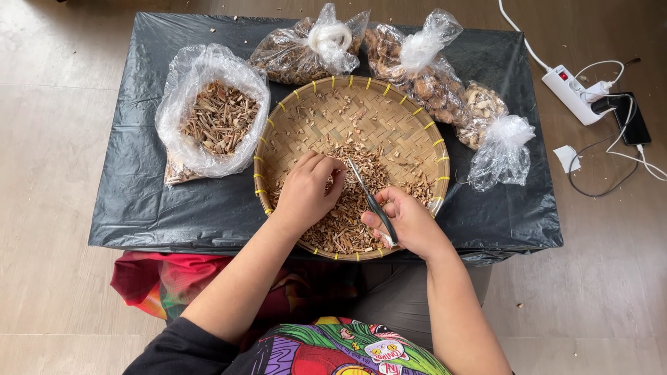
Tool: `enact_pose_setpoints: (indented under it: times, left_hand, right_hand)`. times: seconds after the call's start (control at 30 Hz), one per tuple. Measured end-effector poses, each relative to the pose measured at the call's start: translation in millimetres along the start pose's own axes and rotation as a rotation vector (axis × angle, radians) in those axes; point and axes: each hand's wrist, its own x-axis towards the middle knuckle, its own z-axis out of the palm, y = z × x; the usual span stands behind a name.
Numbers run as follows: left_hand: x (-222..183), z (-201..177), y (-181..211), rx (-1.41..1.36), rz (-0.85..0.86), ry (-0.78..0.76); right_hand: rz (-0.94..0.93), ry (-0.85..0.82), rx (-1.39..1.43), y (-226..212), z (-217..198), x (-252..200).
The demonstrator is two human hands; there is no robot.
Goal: Cutting dried herbal ingredients into smaller pieces using scissors over a woven tray.
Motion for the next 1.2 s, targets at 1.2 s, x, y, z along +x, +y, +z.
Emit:
enact_pose_setpoints:
  times: [1.2]
  left_hand:
    - [0, 0, 1, -0.085, -0.212, -0.122]
  right_hand:
    - [0.018, 0.014, -0.033, -12, 7, -4]
